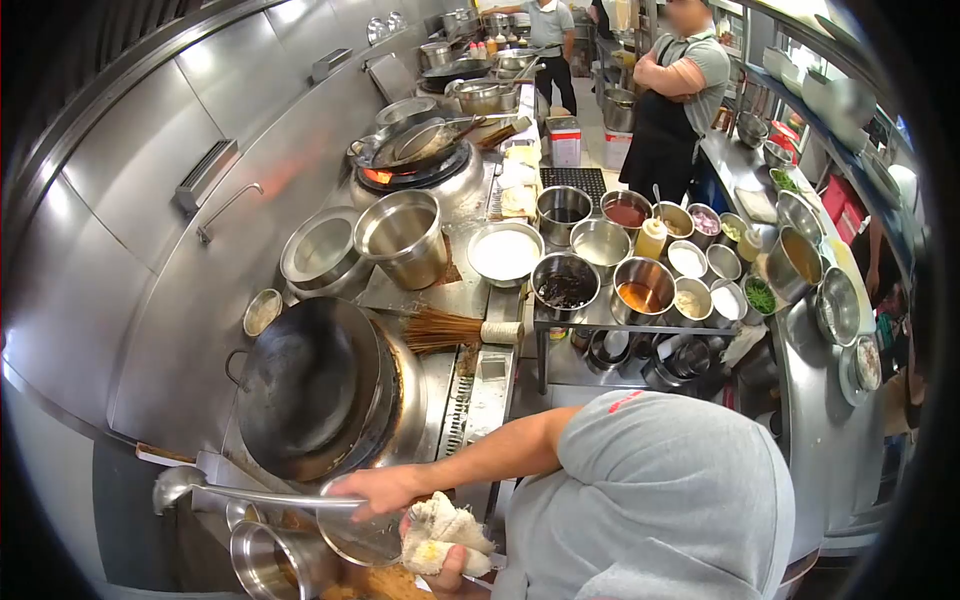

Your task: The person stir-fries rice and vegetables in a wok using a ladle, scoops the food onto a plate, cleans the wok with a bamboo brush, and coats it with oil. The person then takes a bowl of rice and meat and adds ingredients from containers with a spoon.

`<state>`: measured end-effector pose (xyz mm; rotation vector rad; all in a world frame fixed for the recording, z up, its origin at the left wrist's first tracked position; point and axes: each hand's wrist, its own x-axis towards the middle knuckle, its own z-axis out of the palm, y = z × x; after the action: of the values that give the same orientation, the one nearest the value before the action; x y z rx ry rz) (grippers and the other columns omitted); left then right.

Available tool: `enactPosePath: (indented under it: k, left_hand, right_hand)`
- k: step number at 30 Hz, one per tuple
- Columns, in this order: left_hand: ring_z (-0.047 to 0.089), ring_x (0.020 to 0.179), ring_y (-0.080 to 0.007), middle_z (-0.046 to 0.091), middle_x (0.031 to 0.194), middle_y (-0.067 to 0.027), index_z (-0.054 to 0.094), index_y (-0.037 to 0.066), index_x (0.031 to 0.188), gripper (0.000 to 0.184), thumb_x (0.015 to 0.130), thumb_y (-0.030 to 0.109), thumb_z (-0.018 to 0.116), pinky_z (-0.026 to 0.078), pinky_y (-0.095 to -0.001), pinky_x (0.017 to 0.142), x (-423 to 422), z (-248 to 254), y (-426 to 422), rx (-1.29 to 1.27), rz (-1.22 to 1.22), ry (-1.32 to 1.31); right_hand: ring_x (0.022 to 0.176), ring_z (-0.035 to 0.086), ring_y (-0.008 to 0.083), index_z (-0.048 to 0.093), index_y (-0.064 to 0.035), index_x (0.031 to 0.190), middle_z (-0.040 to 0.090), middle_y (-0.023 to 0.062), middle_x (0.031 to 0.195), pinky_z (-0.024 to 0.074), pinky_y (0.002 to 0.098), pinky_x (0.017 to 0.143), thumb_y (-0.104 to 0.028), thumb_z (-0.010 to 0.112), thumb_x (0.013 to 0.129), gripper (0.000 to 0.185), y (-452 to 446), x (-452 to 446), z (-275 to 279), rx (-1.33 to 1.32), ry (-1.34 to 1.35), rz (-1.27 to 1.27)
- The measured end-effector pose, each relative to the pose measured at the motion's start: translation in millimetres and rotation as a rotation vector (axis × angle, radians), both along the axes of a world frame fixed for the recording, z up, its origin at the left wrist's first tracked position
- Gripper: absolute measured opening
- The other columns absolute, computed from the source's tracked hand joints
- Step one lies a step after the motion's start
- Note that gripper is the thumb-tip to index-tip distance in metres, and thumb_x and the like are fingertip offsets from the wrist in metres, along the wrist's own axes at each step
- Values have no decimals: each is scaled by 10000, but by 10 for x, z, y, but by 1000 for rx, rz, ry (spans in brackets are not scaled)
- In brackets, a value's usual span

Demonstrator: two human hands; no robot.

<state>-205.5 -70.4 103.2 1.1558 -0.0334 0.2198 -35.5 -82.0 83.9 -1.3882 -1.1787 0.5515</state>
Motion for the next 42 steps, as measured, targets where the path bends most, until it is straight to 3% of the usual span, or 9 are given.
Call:
enactPosePath:
  k: [1, 2, 6, 12, 21, 25, 29, 33, 42]
  left_hand:
    - [516, 1096, -247, 514, 1190, -113, 336, -19, 1295, 810, 612, 129, 745, 415, -386, 958, 1, -3, -13, -9, -6, 7]
    - [516, 1098, -247, 514, 1191, -114, 334, -18, 1298, 813, 611, 126, 746, 415, -386, 958, 1, -9, -19, -19, -9, 12]
    - [514, 1104, -247, 514, 1195, -117, 327, -15, 1307, 829, 608, 114, 752, 414, -390, 959, -20, -20, -63, -38, -17, 27]
    - [511, 1114, -246, 514, 1201, -122, 316, -9, 1322, 852, 603, 98, 761, 412, -394, 960, -78, -16, -47, -43, 26, 58]
    - [507, 1128, -246, 513, 1211, -129, 299, 0, 1343, 888, 596, 72, 774, 410, -401, 962, -329, 110, 83, -128, 260, 80]
    - [492, 1152, -213, 521, 1216, -124, 295, -6, 1354, 863, 638, 41, 773, 408, -376, 964, -526, 216, 160, 36, 273, 246]
    - [468, 1160, -156, 517, 1222, -109, 329, -8, 1346, 746, 719, 25, 732, 384, -306, 971, -508, 38, 83, 92, 518, 249]
    - [476, 1120, -138, 515, 1209, -93, 328, -12, 1340, 711, 744, 26, 714, 391, -302, 952, -525, -129, -14, -32, 629, 302]
    - [487, 1073, -114, 523, 1174, -67, 271, -1, 1363, 699, 796, 47, 677, 412, -287, 923, -481, -210, 146, -157, 582, 352]
  right_hand:
    - [913, 595, 255, 457, -25, 1263, 576, 152, 1082, 502, 325, 742, -94, 602, 790, 500, -104, -37, 127, 21, 49, 21]
    - [737, 611, 230, 436, -30, 1281, 578, 146, 1017, 513, 311, 572, -98, 595, 792, 518, -145, -41, 196, 10, 81, 54]
    - [512, 559, 169, 430, -35, 1243, 548, 110, 863, 442, 302, 385, -123, 582, 816, 462, -17, -38, 215, -160, 78, 38]
    - [474, 500, 125, 458, -44, 1190, 492, 40, 671, 404, 292, 334, -143, 570, 842, 378, 43, -201, 109, -169, 303, 177]
    - [405, 420, 80, 505, -49, 819, 431, -13, 538, 330, 252, 317, -138, 585, 820, 120, 517, 212, 524, -339, 722, 553]
    - [416, 410, 52, 556, -64, 906, 477, -31, 598, 311, 225, 335, -135, 636, 804, 148, 762, 572, 903, -516, 538, 400]
    - [410, 372, 19, 538, -42, 1019, 473, -20, 625, 264, 194, 311, -123, 592, 859, 187, 1256, 838, 886, -685, 542, 601]
    - [406, 382, 55, 452, -54, 755, 416, -16, 599, 331, 234, 332, -149, 586, 863, 196, 1475, 706, 1048, -782, 334, 608]
    - [410, 404, 88, 434, -59, 703, 425, 0, 552, 327, 251, 350, -188, 566, 878, 255, 2151, 459, 832, -908, 38, 632]
